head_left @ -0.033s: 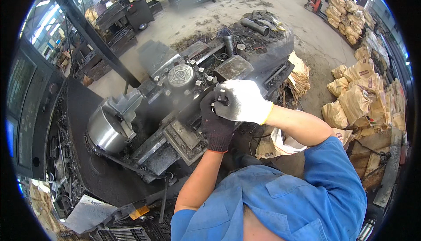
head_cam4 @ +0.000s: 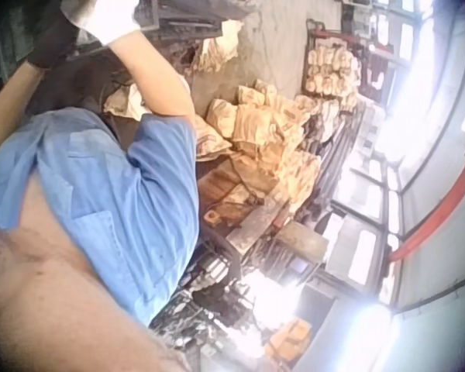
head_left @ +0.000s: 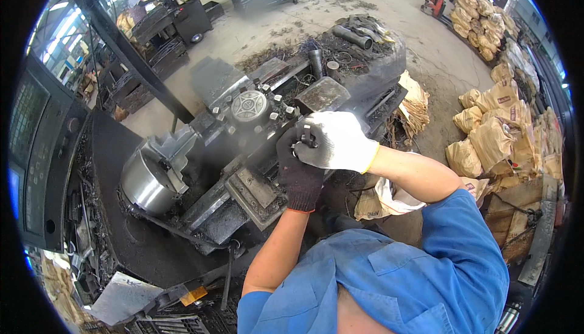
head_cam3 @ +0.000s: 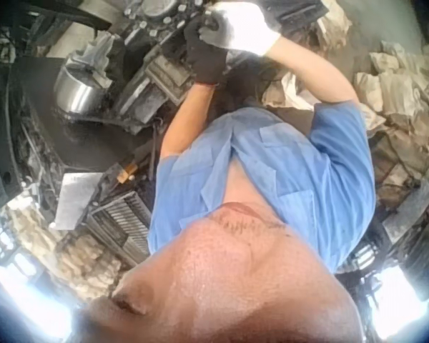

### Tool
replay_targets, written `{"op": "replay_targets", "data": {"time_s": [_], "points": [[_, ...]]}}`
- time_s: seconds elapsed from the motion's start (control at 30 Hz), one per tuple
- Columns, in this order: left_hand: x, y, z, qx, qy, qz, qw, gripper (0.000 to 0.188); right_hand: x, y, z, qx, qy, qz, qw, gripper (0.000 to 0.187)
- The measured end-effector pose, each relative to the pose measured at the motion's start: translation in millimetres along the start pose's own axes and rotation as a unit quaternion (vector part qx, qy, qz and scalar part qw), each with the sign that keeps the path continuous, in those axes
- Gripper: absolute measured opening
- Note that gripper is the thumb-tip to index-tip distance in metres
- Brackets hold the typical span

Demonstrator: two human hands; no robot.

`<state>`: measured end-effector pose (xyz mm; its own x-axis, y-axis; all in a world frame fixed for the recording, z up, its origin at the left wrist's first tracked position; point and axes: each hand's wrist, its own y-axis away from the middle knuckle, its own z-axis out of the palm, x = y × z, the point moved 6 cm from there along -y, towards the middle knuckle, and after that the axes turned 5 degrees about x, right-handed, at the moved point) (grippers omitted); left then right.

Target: The person operates a metal lathe in a workshop, loading cylindrical metal tubes into the chuck, securing them, and starting the machine to machine the parts. They repeatedly remove finished pieces and replace them with new tubes, adjusting the machine controls as needed.

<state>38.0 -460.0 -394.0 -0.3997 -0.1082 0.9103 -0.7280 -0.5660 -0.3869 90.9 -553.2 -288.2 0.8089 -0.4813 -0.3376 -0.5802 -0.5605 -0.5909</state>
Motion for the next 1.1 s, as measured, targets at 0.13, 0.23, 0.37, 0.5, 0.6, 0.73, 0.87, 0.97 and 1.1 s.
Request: {"op": "replay_targets", "data": {"time_s": [0.13, 0.23, 0.37, 0.5, 0.6, 0.73, 0.87, 0.97, 1.1], "points": [[10, 0, 0, -0.007, -0.047, 0.076, 0.996, 0.062, -9, -3, -23, 0.059, -0.007, -0.013, 0.998, 0.027], [6, -2, -3, -0.01, -0.092, 0.043, 0.995, 0.065, -9, -3, -27, 0.08, 0.008, -0.034, 0.996, 0.023], [8, -3, -4, -0.007, -0.133, 0.046, 0.99, 0.065, -13, -6, -33, 0.087, 0.017, -0.032, 0.996, 0.019], [-7, -1, -7, -0.006, -0.101, 0.052, 0.993, 0.067, -16, -10, -37, 0.089, 0.003, -0.034, 0.995, 0.019], [-12, 0, -6, -0.004, -0.11, 0.076, 0.991, 0.067, -13, -5, -31, 0.059, 0.013, -0.035, 0.998, 0.019], [-7, -1, -3, -0.007, -0.119, 0.069, 0.99, 0.066, -12, -4, -32, 0.058, 0.021, -0.026, 0.998, 0.021], [-13, 0, -6, -0.007, -0.107, 0.053, 0.993, 0.065, -19, -8, -47, 0.08, 0.014, -0.029, 0.996, 0.022], [-5, 1, -7, -0.009, -0.133, 0.071, 0.989, 0.064, -18, -9, -41, 0.071, 0.021, -0.037, 0.997, 0.02], [6, -1, -4, -0.027, -0.132, 0.054, 0.989, 0.066, -15, -7, -36, 0.068, -0.004, -0.019, 0.998, 0.019]]}}
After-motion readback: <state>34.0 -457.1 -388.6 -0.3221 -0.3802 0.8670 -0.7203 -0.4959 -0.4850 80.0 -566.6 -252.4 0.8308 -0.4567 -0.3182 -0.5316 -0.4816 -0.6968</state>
